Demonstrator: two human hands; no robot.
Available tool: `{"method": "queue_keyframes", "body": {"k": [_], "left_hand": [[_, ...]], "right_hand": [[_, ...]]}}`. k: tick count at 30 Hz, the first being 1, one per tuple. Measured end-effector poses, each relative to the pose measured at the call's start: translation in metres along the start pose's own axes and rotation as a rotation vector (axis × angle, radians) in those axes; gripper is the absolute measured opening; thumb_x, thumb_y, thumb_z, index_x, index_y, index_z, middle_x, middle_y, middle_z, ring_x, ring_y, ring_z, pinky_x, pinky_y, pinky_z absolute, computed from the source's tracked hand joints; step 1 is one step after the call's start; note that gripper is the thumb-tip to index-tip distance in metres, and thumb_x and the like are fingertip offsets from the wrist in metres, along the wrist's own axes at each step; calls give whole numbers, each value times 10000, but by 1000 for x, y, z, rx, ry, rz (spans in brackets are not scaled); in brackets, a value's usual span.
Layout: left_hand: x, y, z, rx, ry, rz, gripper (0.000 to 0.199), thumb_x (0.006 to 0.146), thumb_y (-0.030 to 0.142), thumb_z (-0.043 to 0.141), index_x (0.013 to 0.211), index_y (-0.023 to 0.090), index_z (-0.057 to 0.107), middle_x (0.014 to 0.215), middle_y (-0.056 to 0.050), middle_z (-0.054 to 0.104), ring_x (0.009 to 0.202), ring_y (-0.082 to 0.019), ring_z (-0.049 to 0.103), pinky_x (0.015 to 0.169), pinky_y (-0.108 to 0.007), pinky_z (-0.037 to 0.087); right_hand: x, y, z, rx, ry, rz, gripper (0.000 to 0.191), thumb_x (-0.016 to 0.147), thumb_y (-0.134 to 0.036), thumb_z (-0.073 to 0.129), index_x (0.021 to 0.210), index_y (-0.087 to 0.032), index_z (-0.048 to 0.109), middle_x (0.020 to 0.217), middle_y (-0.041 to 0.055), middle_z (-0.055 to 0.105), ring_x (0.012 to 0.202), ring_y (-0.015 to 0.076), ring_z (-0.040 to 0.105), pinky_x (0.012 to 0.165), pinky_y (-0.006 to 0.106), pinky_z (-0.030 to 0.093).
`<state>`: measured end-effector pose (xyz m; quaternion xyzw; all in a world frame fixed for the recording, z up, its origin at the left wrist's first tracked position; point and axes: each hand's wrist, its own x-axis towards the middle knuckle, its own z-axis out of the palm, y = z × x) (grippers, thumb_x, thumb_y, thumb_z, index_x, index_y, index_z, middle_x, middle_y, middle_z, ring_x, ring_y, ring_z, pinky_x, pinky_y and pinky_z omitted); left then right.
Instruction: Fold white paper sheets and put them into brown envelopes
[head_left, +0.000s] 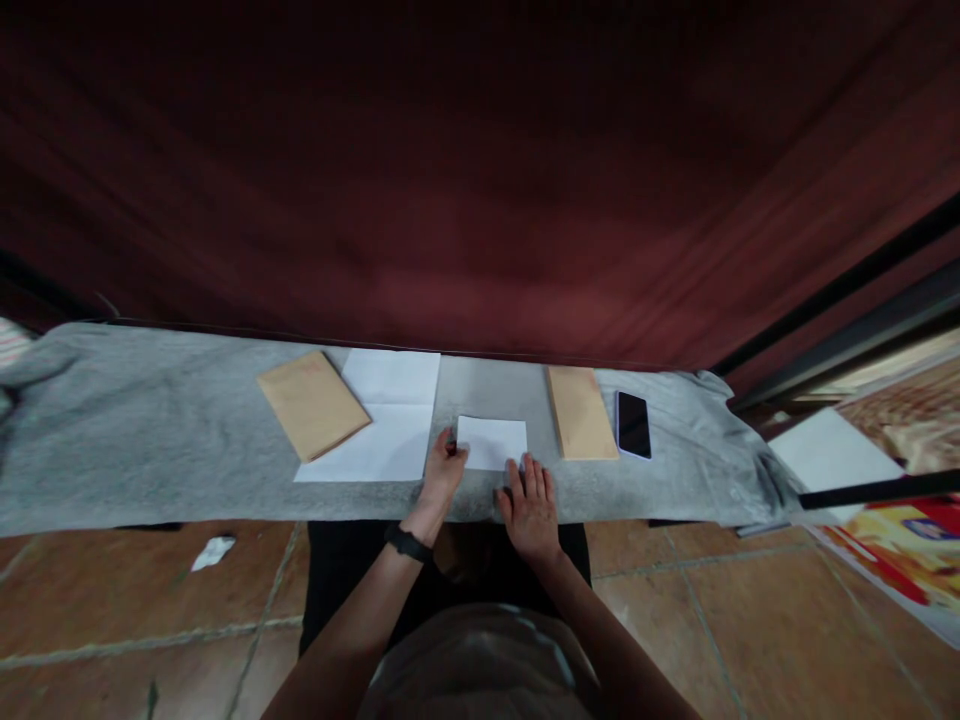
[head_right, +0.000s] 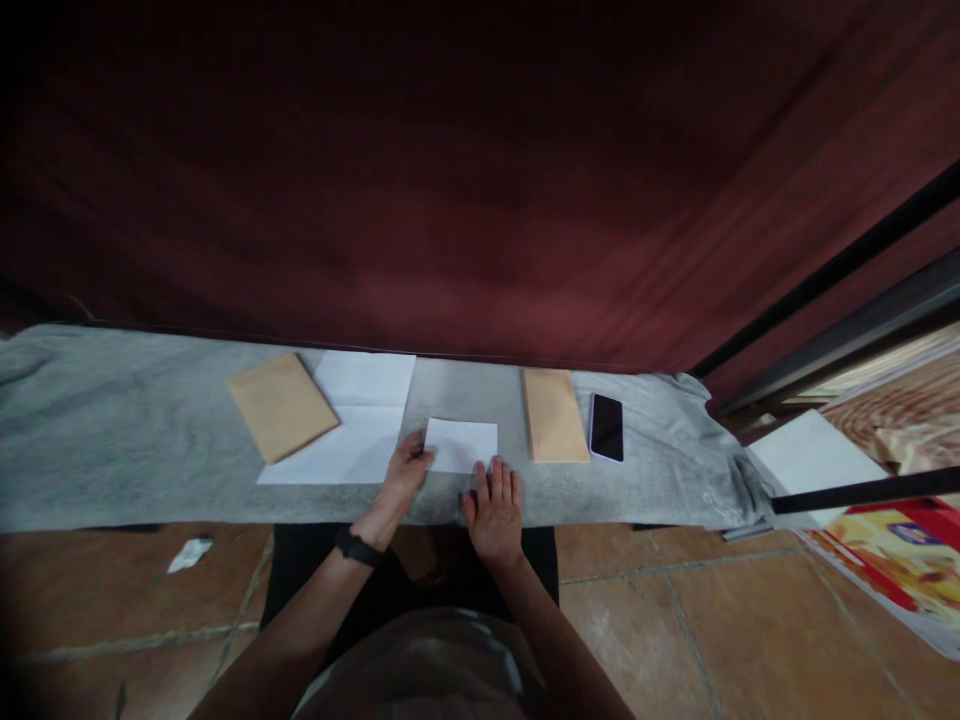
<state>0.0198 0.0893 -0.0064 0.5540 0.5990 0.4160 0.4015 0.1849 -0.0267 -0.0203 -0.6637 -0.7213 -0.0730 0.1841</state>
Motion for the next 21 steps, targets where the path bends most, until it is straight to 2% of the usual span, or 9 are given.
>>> {"method": "queue_keyframes", "body": {"k": [3, 6, 10, 13, 15, 17, 19, 21], "left_hand": [[-10, 9, -3, -105, -13, -125, 697, 831, 253, 585, 1496, 103, 438, 737, -25, 691, 589, -199, 658, 585, -349, 564], [-21, 24, -11, -254, -69, -222, 743, 784, 234, 615, 1506, 172, 448, 766, -4, 678, 606, -159, 646, 589, -300, 557], [-28, 42, -25, -374, -135, -247, 561, 769, 306, 623, 1314, 175, 637, 826, -26, 690, 671, -155, 672, 634, -292, 561], [-28, 49, -35, -526, -171, -255, 520, 779, 376, 587, 1215, 107, 676, 866, -86, 726, 719, -193, 699, 677, -330, 554], [-26, 49, -42, -502, -148, -206, 487, 773, 371, 574, 1164, 108, 697, 885, -95, 728, 774, -204, 693, 723, -343, 544], [-24, 48, -47, -339, -51, -99, 403, 753, 350, 608, 1084, 157, 732, 894, -64, 703, 824, -200, 665, 782, -346, 531], [-20, 45, -52, -165, 63, 15, 271, 735, 353, 670, 946, 204, 754, 897, -42, 668, 867, -202, 632, 814, -340, 519], [-17, 43, -55, -85, 80, 68, 169, 725, 381, 715, 769, 219, 727, 839, -29, 644, 843, -200, 615, 776, -321, 514]], "right_hand": [[5, 1, -4, 33, 5, 19, 570, 1027, -355, 468, 1550, -144, 385, 1595, 210, 380, 1478, 345, 337, 1165, 579, 308], [20, 4, -12, 92, 2, 19, 533, 1015, -299, 473, 1531, -179, 420, 1562, 157, 451, 1458, 306, 375, 1185, 549, 292], [51, 16, -28, 223, -6, 33, 418, 998, -140, 412, 1329, -269, 632, 1324, 48, 682, 1265, 208, 582, 1205, 486, 280], [72, 25, -43, 336, 13, 38, 352, 1017, -188, 418, 1213, -267, 700, 1178, 31, 746, 1117, 199, 662, 1160, 433, 368], [81, 30, -52, 407, 16, 33, 330, 1028, -244, 426, 1173, -242, 721, 1115, 47, 761, 1060, 210, 685, 1080, 395, 456], [87, 32, -59, 486, -8, 29, 324, 1029, -301, 440, 1143, -232, 736, 1099, 55, 764, 1025, 216, 702, 975, 355, 527], [90, 34, -63, 564, -54, 29, 316, 1020, -347, 463, 1122, -244, 744, 1097, 45, 766, 986, 216, 716, 887, 328, 562], [94, 35, -62, 629, -79, 54, 301, 1001, -371, 492, 1116, -250, 742, 1078, 34, 770, 939, 213, 723, 828, 314, 575]]}}
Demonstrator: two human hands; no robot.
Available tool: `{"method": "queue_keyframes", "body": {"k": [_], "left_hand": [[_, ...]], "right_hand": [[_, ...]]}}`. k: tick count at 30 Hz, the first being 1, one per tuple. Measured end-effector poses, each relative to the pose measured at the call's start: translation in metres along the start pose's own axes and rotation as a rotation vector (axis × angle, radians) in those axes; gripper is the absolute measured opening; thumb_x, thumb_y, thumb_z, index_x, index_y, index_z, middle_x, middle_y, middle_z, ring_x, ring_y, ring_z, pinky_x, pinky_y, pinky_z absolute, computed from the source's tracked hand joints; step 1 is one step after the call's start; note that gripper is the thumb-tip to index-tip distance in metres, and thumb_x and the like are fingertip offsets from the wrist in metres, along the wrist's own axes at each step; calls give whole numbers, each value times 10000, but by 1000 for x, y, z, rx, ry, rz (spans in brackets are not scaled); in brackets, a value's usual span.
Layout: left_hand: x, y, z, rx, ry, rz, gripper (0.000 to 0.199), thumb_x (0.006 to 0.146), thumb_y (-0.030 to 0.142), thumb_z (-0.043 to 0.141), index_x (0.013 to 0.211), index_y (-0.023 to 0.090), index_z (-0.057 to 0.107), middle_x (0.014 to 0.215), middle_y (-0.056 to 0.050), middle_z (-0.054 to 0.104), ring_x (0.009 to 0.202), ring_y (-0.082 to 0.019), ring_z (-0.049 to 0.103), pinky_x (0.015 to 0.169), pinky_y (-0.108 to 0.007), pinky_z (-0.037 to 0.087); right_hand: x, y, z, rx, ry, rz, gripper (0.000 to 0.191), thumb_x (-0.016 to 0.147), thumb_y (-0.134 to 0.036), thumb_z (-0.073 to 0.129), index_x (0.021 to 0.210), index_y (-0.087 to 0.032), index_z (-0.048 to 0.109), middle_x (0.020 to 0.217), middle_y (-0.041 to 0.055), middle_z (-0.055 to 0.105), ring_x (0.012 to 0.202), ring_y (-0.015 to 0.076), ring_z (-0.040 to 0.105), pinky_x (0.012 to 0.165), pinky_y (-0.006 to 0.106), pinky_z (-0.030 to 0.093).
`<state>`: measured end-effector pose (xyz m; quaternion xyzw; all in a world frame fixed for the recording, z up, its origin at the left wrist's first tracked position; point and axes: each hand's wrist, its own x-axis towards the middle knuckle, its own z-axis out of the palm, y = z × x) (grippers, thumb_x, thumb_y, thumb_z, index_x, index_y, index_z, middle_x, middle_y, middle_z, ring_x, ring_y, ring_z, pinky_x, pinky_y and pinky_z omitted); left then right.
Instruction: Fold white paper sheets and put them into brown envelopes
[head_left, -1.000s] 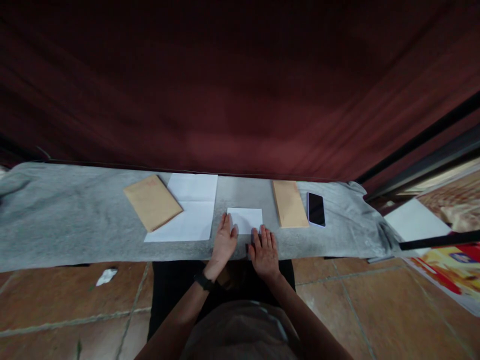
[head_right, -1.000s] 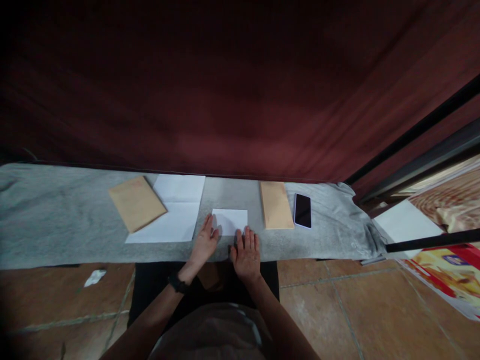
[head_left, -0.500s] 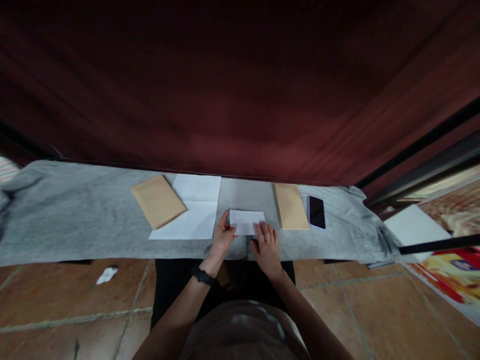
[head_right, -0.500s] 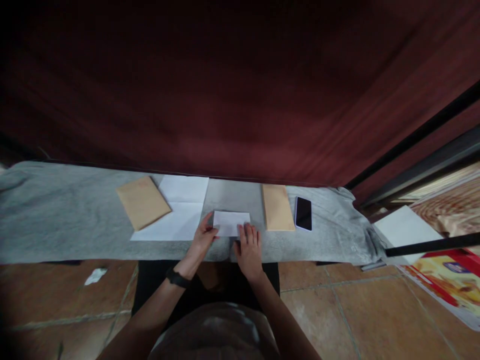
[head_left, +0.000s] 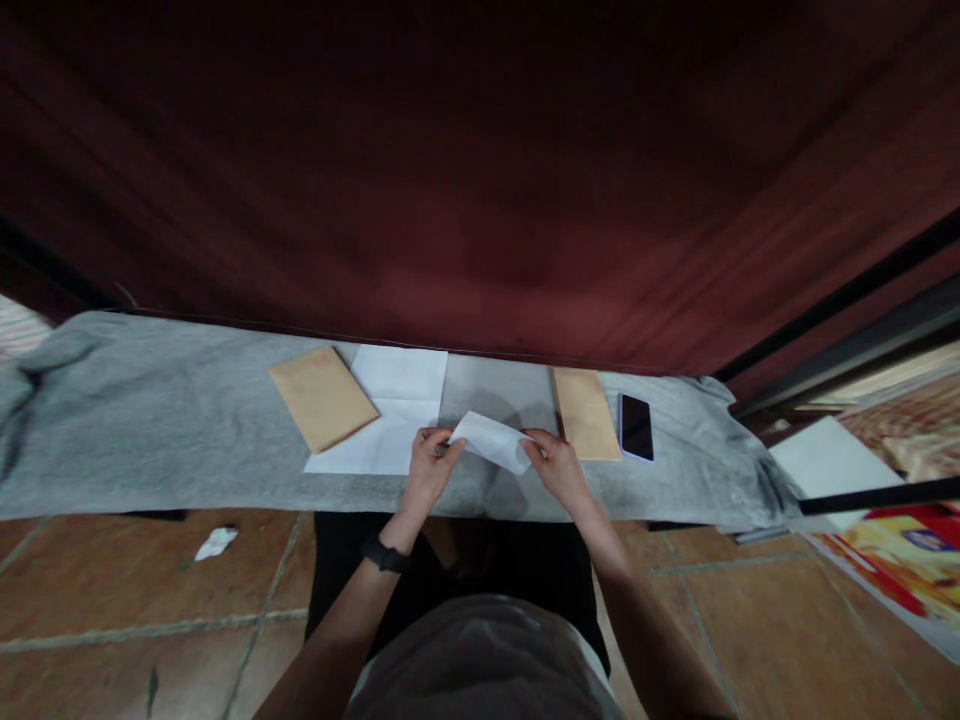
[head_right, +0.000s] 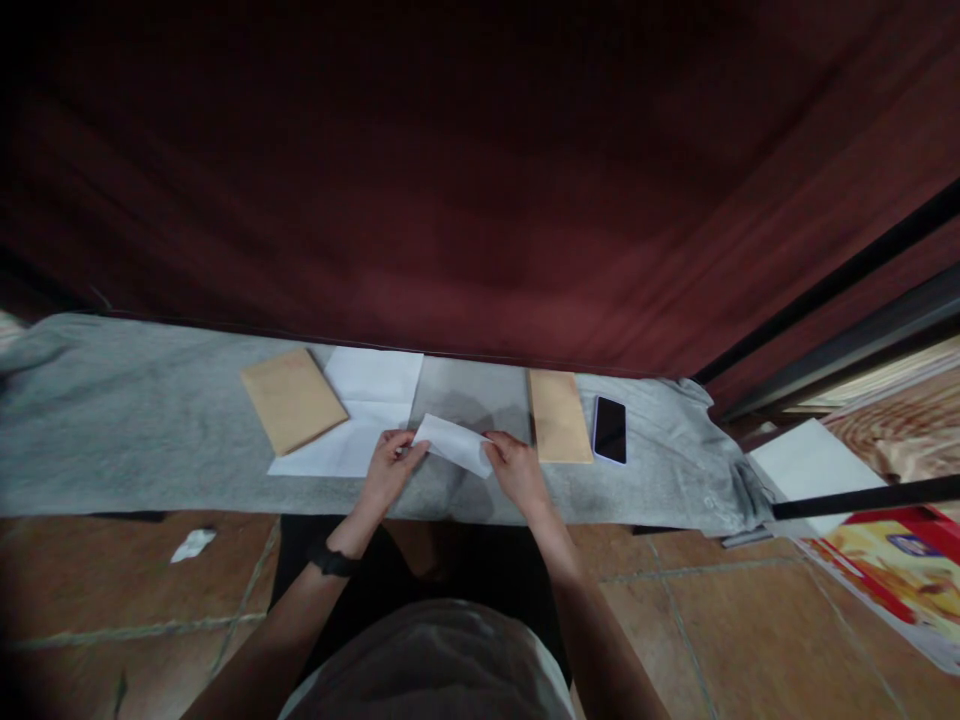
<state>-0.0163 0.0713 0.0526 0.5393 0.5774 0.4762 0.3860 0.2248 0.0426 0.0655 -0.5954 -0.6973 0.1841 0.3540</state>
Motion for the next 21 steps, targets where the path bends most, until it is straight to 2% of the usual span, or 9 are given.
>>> {"method": "queue_keyframes", "body": {"k": [2, 4, 7, 9, 11, 14, 18, 21], "left_hand": [[1, -2, 0, -31, -99, -62, 223, 740, 409, 713, 643, 216, 656, 703, -4, 618, 722, -176, 604, 682, -289, 497], [0, -4, 3, -97, -209, -177, 278, 765, 427, 692, 612, 212, 605, 586, 20, 594, 577, -145, 569, 590, -264, 462], [-6, -9, 13, -140, -232, -279, 292, 797, 435, 669, 640, 211, 568, 552, 16, 626, 468, -123, 535, 510, -246, 421], [-9, -14, 19, -134, -212, -320, 290, 811, 427, 663, 658, 213, 541, 549, 12, 638, 430, -116, 524, 478, -238, 405], [-10, -18, 25, -124, -199, -372, 280, 825, 419, 658, 693, 212, 524, 551, 14, 642, 396, -109, 516, 450, -228, 392], [-8, -23, 28, -83, -190, -437, 247, 846, 401, 654, 772, 206, 521, 553, 27, 638, 365, -103, 518, 422, -210, 376], [-6, -22, 27, 13, -202, -472, 135, 903, 313, 605, 887, 202, 530, 546, 55, 619, 370, -106, 541, 440, -198, 398], [-11, -15, 23, 85, -221, -468, 69, 941, 250, 554, 989, 201, 551, 551, 58, 613, 415, -127, 580, 483, -213, 435]], "right_hand": [[5, 5, 3, 57, 33, 45, 296, 979, -375, 518, 1121, -229, 732, 1042, 40, 772, 867, 204, 719, 761, 298, 579], [10, 12, 7, 96, 91, 94, 308, 961, -362, 533, 1146, -194, 713, 1030, 58, 767, 792, 190, 702, 708, 287, 573], [14, 22, 15, 90, 176, 144, 358, 955, -310, 511, 1239, -152, 659, 1082, 100, 745, 759, 180, 682, 726, 299, 576], [12, 27, 22, 8, 224, 121, 397, 961, -269, 481, 1313, -145, 615, 1198, 137, 703, 890, 203, 692, 837, 340, 578], [6, 27, 30, -116, 244, 61, 423, 972, -246, 461, 1369, -158, 581, 1341, 160, 627, 1122, 241, 650, 978, 396, 542], [-10, 22, 47, -244, 168, -28, 440, 1005, -245, 436, 1429, -184, 535, 1478, 147, 533, 1344, 246, 523, 1088, 427, 482], [-34, 11, 68, -383, -6, -112, 457, 1039, -268, 417, 1481, -180, 486, 1551, 140, 472, 1425, 253, 450, 1152, 480, 409], [-46, 5, 75, -496, -69, -125, 471, 1045, -313, 444, 1502, -200, 466, 1583, 133, 432, 1458, 287, 408, 1174, 542, 351]]}}
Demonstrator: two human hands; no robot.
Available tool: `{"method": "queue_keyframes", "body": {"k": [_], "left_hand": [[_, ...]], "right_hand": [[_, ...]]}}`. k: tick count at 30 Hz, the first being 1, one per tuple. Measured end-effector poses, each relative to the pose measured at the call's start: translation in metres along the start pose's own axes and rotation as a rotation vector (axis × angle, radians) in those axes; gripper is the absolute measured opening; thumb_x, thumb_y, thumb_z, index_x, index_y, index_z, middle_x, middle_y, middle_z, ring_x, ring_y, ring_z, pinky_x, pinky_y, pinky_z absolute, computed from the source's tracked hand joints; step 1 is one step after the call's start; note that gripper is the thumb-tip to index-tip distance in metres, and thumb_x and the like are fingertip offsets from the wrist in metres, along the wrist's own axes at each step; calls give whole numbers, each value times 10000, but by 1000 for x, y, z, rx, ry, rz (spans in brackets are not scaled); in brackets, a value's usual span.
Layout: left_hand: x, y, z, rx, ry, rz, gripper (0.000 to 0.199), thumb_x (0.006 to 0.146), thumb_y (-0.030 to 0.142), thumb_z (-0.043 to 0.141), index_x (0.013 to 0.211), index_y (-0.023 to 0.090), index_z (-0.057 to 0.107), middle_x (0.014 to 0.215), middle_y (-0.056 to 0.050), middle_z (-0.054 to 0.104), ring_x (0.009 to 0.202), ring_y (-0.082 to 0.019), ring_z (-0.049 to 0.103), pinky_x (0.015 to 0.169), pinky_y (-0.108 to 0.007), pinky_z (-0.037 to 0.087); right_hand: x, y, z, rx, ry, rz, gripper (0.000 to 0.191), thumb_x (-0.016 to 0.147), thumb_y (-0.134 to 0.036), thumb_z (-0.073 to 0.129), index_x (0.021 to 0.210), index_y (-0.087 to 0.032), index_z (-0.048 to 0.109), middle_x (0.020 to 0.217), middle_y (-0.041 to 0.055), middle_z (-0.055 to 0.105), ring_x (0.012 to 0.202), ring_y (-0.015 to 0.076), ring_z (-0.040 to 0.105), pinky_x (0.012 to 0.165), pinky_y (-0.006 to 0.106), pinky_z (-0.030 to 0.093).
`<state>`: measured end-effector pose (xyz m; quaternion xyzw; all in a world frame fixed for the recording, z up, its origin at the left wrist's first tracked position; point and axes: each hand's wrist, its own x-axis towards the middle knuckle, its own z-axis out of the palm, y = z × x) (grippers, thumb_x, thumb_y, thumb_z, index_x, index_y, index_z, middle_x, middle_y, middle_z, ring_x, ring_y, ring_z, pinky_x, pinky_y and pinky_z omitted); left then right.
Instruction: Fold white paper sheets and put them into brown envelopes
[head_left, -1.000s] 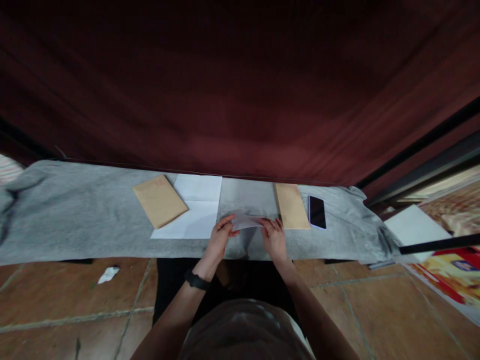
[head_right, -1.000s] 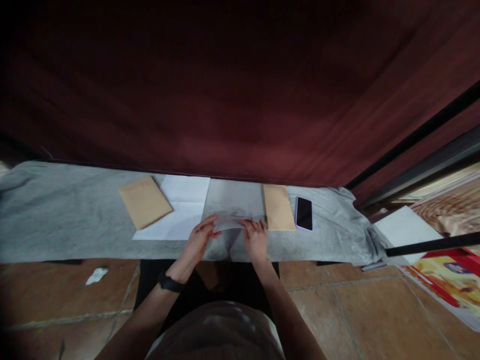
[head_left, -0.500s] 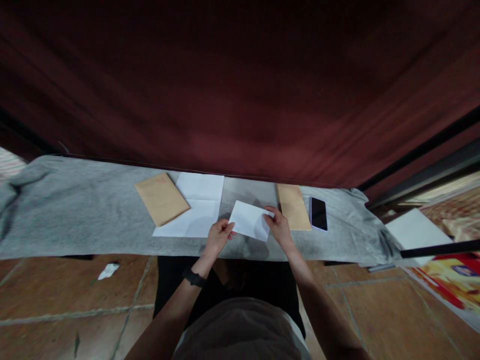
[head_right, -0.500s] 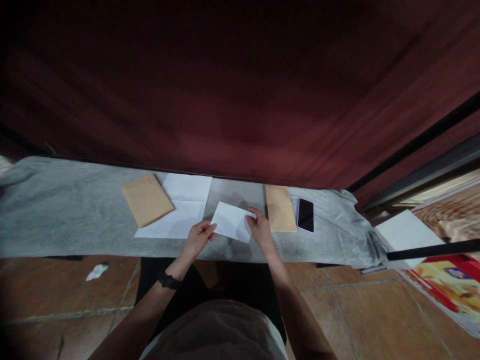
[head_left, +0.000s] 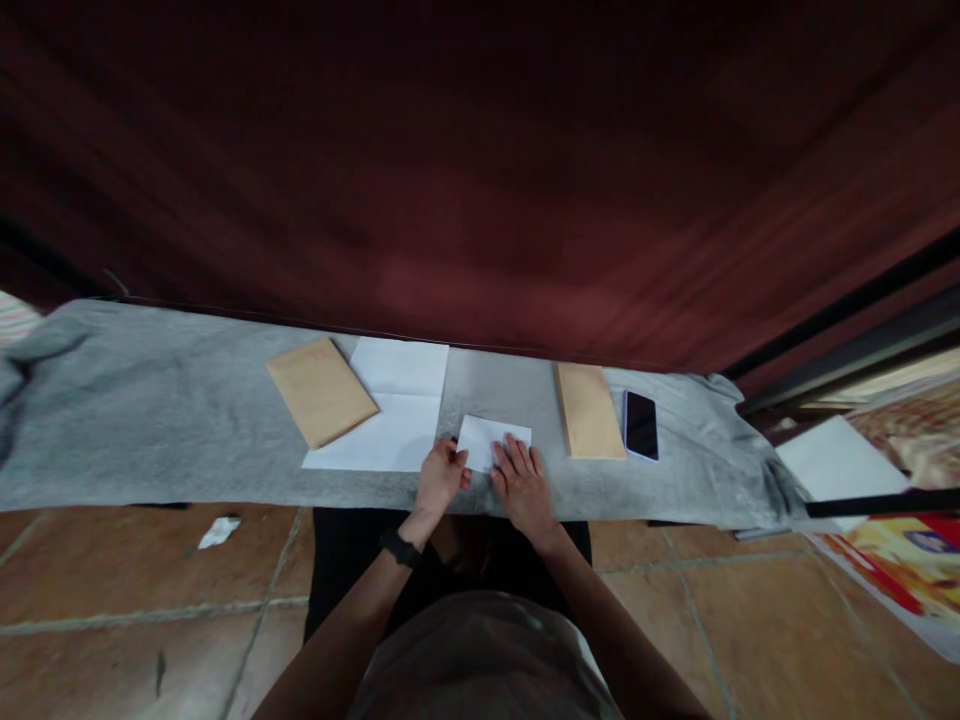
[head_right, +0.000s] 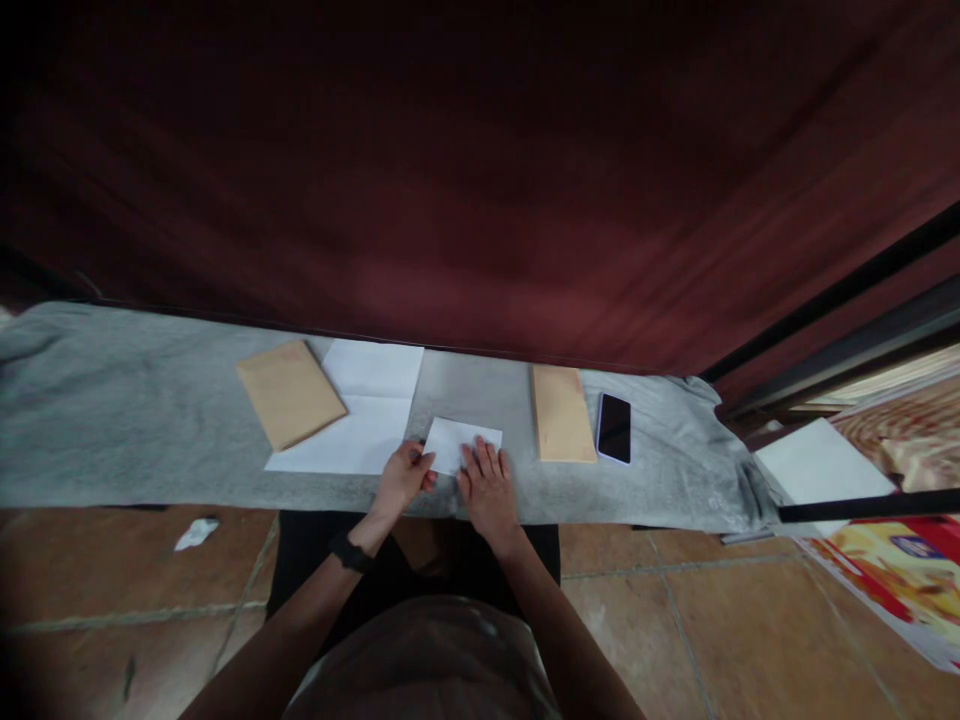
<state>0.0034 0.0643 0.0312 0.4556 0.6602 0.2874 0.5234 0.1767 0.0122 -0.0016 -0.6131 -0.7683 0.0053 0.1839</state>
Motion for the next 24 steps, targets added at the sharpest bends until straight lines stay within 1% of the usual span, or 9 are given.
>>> {"method": "queue_keyframes", "body": {"k": [2, 4, 6, 7, 10, 12, 14, 17, 24], "left_hand": [[-10, 3, -2, 176, 50, 33, 139, 950, 259, 557, 1072, 194, 574, 608, 25, 651, 508, -158, 643, 545, -240, 472], [-21, 7, -2, 487, 168, 108, 228, 972, 303, 541, 1159, 182, 589, 711, -35, 704, 652, -208, 705, 638, -288, 511], [-29, 11, 1, 776, 276, 247, 272, 1012, 324, 462, 1177, 172, 616, 824, -93, 737, 805, -249, 731, 750, -342, 534], [-31, 13, 4, 854, 287, 345, 298, 1029, 320, 413, 1163, 172, 635, 887, -113, 746, 881, -260, 730, 812, -366, 536], [-25, 14, 19, 924, 144, 715, 382, 1050, 323, 346, 1225, 177, 652, 1207, -134, 718, 1176, -257, 652, 1035, -410, 476], [-13, 10, 30, 936, 22, 867, 447, 1051, 375, 355, 1383, 167, 570, 1440, -126, 597, 1369, -252, 518, 1156, -436, 387], [1, 2, 38, 962, -12, 874, 525, 1049, 419, 354, 1471, 137, 487, 1549, -131, 486, 1463, -251, 408, 1211, -454, 319], [14, -10, 38, 996, 47, 826, 604, 1047, 452, 327, 1515, 83, 424, 1601, -155, 398, 1516, -258, 314, 1244, -456, 259], [12, -25, 27, 1015, 209, 767, 638, 1046, 410, 299, 1534, 5, 365, 1620, -203, 321, 1535, -293, 255, 1250, -471, 244]], "right_hand": [[-3, -2, 0, -37, -15, 2, 471, 1048, -335, 450, 1503, -214, 469, 1593, 125, 418, 1465, 295, 399, 1179, 551, 335], [-3, -3, -1, -55, -24, 4, 472, 1053, -337, 441, 1508, -217, 465, 1602, 118, 402, 1470, 292, 394, 1186, 544, 325], [-2, -2, -1, -68, -32, 9, 478, 1056, -341, 430, 1516, -215, 455, 1610, 114, 386, 1474, 287, 388, 1193, 534, 314], [-2, -2, -1, -74, -37, 14, 482, 1057, -346, 428, 1520, -217, 451, 1614, 112, 379, 1475, 287, 386, 1196, 530, 308], [-2, -2, 1, -90, -66, 8, 502, 1046, -343, 450, 1531, -214, 437, 1623, 108, 360, 1487, 293, 363, 1206, 523, 286], [-3, -1, 2, -103, -84, -8, 525, 1033, -308, 468, 1541, -186, 418, 1624, 112, 355, 1503, 298, 331, 1217, 523, 263], [-4, -1, 3, -114, -83, -11, 544, 1024, -280, 471, 1550, -162, 397, 1625, 117, 353, 1513, 300, 306, 1222, 522, 253], [-3, -3, 3, -117, -58, 16, 531, 1030, -302, 470, 1546, -193, 411, 1626, 116, 354, 1510, 309, 306, 1209, 534, 269], [-1, 4, 4, -60, 13, 87, 460, 1050, -303, 424, 1497, -218, 489, 1591, 124, 423, 1460, 297, 380, 1181, 514, 304]]}}
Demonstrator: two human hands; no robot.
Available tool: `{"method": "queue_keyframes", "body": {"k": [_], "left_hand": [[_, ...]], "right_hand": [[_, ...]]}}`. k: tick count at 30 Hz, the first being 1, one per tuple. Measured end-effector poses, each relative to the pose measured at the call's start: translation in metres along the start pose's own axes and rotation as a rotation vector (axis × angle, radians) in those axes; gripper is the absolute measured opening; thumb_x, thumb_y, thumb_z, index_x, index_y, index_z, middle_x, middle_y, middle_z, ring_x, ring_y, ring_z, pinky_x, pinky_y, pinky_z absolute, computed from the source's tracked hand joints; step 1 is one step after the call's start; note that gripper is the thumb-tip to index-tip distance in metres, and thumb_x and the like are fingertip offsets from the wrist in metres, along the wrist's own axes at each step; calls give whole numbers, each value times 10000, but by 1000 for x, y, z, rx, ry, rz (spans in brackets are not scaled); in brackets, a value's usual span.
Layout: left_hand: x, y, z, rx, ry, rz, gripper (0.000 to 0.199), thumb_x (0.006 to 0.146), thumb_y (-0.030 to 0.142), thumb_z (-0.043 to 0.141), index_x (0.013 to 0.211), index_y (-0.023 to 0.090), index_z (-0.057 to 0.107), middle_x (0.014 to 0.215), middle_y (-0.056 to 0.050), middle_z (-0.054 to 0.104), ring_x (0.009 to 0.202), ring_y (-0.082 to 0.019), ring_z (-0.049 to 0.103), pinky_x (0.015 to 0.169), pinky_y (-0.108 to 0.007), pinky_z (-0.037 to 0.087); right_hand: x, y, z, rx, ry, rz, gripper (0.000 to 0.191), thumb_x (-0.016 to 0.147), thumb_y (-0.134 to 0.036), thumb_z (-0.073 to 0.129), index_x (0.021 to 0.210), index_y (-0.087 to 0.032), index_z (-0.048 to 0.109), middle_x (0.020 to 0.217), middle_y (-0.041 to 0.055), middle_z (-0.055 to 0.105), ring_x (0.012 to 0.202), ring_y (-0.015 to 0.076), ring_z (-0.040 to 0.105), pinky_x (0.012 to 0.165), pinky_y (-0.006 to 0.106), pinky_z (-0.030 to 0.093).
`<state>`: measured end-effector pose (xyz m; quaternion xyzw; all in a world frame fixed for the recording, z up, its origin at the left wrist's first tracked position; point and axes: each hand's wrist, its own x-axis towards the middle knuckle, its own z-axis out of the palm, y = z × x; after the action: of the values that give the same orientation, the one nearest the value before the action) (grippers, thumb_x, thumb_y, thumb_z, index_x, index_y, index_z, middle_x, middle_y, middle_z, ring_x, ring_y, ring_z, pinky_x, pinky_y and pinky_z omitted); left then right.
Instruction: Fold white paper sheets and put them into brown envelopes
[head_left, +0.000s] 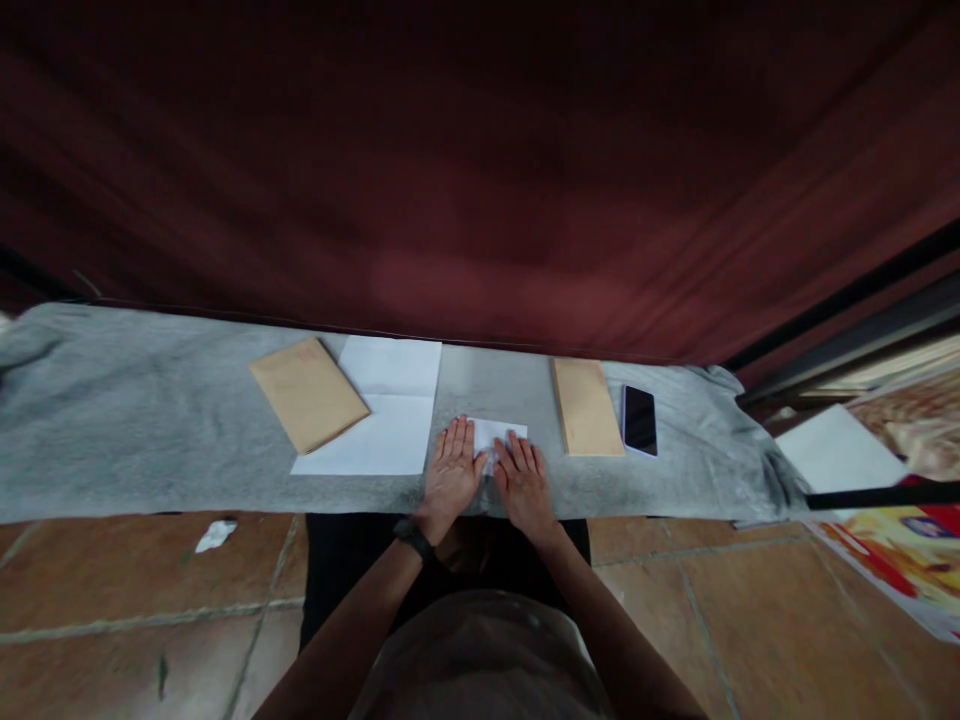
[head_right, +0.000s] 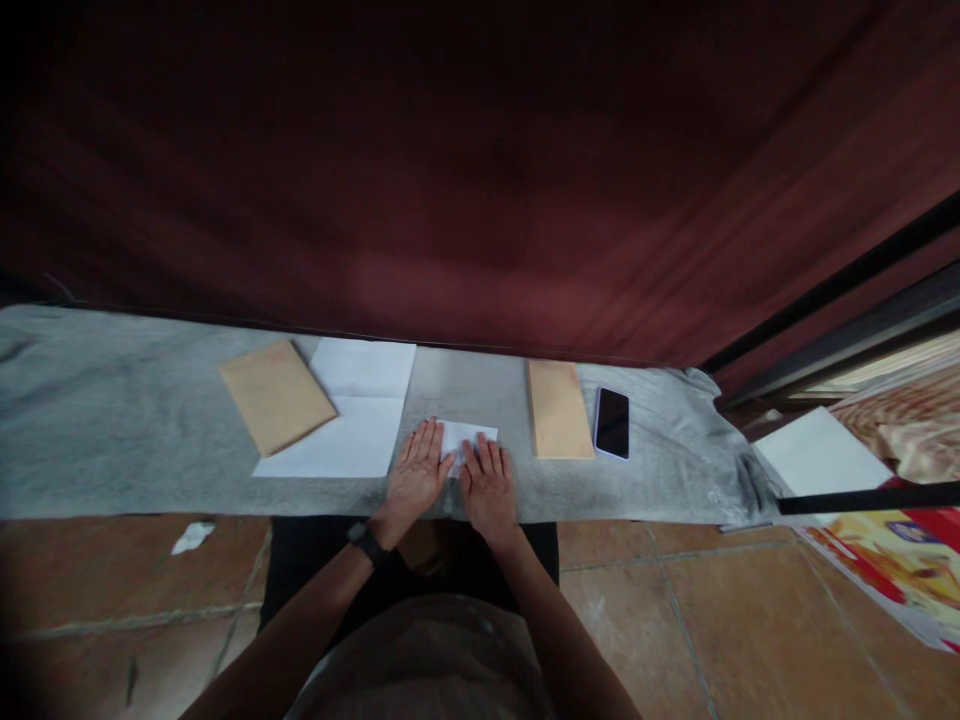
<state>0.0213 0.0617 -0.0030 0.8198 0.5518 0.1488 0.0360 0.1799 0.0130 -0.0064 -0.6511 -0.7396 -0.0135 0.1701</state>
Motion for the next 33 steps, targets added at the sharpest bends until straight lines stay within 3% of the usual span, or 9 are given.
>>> {"method": "queue_keyframes", "body": {"k": [5, 13, 17, 23, 27, 33], "left_hand": [[-2, 3, 0, -6, 23, -24, 646, 1041, 420, 321, 1550, 22, 343, 1623, -204, 306, 1537, -298, 247, 1246, -494, 247], [-2, 5, -2, -3, 21, -39, 660, 1034, 439, 353, 1550, 29, 343, 1622, -203, 313, 1535, -299, 249, 1249, -493, 241], [-5, 6, 0, -20, 13, -60, 687, 1023, 479, 378, 1554, 44, 343, 1624, -202, 306, 1537, -302, 242, 1252, -501, 230], [-6, 9, -1, -35, 12, -73, 706, 1015, 495, 389, 1563, 54, 324, 1635, -204, 271, 1545, -315, 211, 1245, -533, 228], [-5, 8, -3, -24, -12, -73, 704, 1016, 489, 393, 1549, 32, 346, 1634, -213, 271, 1544, -317, 211, 1252, -517, 217], [-7, 17, -2, -25, -12, -4, 605, 1032, 363, 353, 1557, 64, 337, 1629, -176, 311, 1549, -278, 202, 1269, -536, 171]], "right_hand": [[24, 21, -1, 51, 56, 130, 414, 1038, -249, 426, 1417, -133, 546, 1461, 161, 557, 1340, 274, 490, 1092, 449, 394], [71, 43, -9, -9, -59, 224, 192, 942, -181, 583, 1057, -222, 731, 1093, 95, 704, 1028, 248, 594, 877, 352, 445], [83, 48, -4, 1, -62, 210, 241, 965, -161, 516, 950, -236, 745, 994, 77, 708, 952, 232, 599, 863, 351, 434], [81, 42, -2, 4, 6, 173, 272, 980, -201, 501, 1151, -210, 712, 1165, 116, 688, 1101, 267, 577, 984, 413, 407], [49, 27, 1, 55, 69, 8, 362, 1030, -242, 422, 1320, -151, 619, 1421, 141, 579, 1312, 253, 489, 1105, 432, 358], [5, 13, 1, -67, -35, -56, 495, 1036, -296, 435, 1514, -168, 446, 1600, 151, 394, 1453, 307, 371, 1168, 513, 294]]}}
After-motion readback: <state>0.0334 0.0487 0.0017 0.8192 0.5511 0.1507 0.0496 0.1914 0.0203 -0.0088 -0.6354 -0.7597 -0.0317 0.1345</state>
